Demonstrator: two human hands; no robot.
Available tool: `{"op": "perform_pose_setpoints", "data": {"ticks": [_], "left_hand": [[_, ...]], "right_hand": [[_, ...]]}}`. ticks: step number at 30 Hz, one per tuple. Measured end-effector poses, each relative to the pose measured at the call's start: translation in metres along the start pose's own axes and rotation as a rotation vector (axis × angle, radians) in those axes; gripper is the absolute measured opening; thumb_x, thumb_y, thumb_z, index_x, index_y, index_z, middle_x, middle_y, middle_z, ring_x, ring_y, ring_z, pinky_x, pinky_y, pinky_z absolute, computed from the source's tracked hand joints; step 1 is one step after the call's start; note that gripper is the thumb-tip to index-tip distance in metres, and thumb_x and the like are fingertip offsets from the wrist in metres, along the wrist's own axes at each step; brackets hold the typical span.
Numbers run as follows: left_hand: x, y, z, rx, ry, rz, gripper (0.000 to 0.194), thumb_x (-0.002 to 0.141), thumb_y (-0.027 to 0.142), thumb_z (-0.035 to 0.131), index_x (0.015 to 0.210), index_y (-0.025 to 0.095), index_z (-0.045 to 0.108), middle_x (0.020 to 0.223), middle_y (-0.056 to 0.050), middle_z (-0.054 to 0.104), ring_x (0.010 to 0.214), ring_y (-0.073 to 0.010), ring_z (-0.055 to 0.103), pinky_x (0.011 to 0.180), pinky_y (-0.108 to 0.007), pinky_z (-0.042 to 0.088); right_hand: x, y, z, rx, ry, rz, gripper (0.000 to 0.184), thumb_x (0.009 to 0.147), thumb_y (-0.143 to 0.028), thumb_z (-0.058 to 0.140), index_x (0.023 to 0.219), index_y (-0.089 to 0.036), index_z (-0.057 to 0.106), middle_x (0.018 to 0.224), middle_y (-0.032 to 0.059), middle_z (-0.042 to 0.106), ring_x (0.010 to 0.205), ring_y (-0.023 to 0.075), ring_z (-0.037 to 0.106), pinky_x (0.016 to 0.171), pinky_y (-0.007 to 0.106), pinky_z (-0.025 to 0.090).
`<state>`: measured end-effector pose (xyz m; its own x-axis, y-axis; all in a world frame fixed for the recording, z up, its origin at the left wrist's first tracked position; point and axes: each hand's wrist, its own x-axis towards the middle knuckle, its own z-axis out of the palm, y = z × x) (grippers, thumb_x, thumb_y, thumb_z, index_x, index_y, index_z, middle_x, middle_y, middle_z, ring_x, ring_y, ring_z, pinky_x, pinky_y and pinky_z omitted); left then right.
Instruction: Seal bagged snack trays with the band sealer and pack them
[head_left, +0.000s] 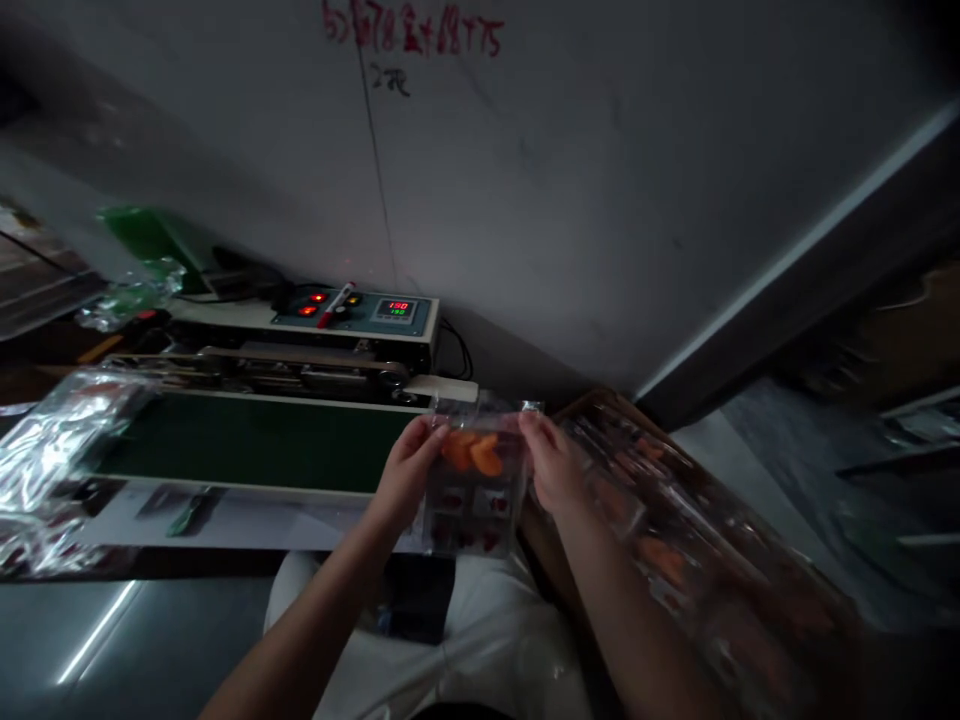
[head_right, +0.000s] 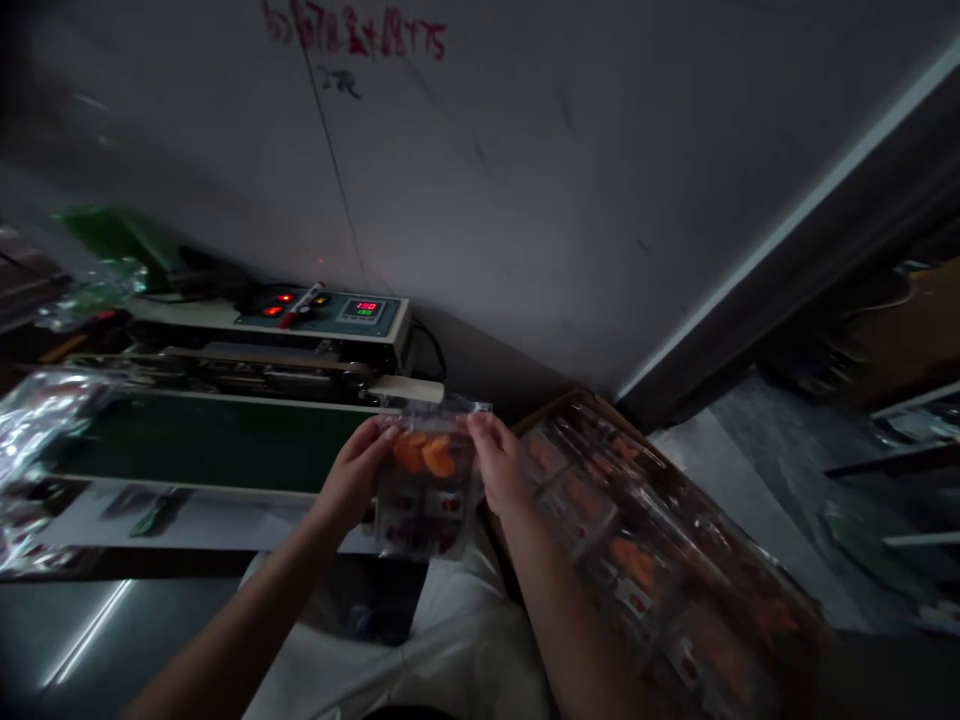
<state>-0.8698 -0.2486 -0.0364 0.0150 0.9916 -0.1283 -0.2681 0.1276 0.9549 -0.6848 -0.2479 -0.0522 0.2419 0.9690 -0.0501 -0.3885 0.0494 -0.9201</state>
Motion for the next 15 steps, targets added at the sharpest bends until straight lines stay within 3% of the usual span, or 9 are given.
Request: {"op": "perform_pose_setpoints", "data": {"ticks": [2, 5, 9, 15], "left_hand": [[0.002, 0.001, -0.005, -0.065, 0.049, -0.05, 0.05, 0.065, 0.053, 0.085, 0.096, 0.021, 0.062, 0.085, 0.002, 0.065, 0.071, -0.0131, 0.061, 0.063, -0.021, 0.049], [0.008, -0.001, -0.009, -0.13, 0.08, -0.145, 0.057, 0.059, 0.051, 0.089, 0.097, 0.022, 0.058, 0.077, 0.005, 0.062, 0.06, -0.0109, 0.058, 0.053, -0.02, 0.046], [0.024, -0.001, -0.019, -0.116, 0.011, -0.194, 0.06, 0.062, 0.055, 0.086, 0.106, 0.023, 0.061, 0.085, 0.002, 0.068, 0.064, -0.0133, 0.063, 0.054, -0.022, 0.048], [0.052, 0.011, -0.04, 0.119, 0.161, -0.088, 0.045, 0.052, 0.048, 0.09, 0.072, 0.014, 0.068, 0.068, -0.001, 0.066, 0.065, -0.0134, 0.063, 0.065, -0.023, 0.05]], "right_hand": [[0.001, 0.012, 0.002, 0.031, 0.054, -0.063, 0.057, 0.078, -0.068, 0.069, 0.112, -0.023, 0.064, 0.101, 0.006, 0.076, 0.091, 0.0236, 0.072, 0.078, 0.038, 0.059], [0.001, 0.033, -0.002, -0.051, -0.009, -0.168, 0.068, 0.083, -0.056, 0.071, 0.14, -0.027, 0.049, 0.125, 0.0098, 0.071, 0.108, 0.0248, 0.07, 0.091, 0.043, 0.059], [0.006, 0.055, -0.008, -0.34, -0.057, -0.413, 0.042, 0.093, -0.046, 0.06, 0.129, -0.024, 0.064, 0.138, 0.0116, 0.063, 0.127, 0.0256, 0.06, 0.108, 0.048, 0.05], [0.017, 0.073, -0.002, -0.524, 0.012, -0.548, 0.043, 0.096, -0.038, 0.055, 0.134, -0.022, 0.063, 0.138, 0.0134, 0.06, 0.129, 0.0258, 0.057, 0.106, 0.048, 0.052]]}}
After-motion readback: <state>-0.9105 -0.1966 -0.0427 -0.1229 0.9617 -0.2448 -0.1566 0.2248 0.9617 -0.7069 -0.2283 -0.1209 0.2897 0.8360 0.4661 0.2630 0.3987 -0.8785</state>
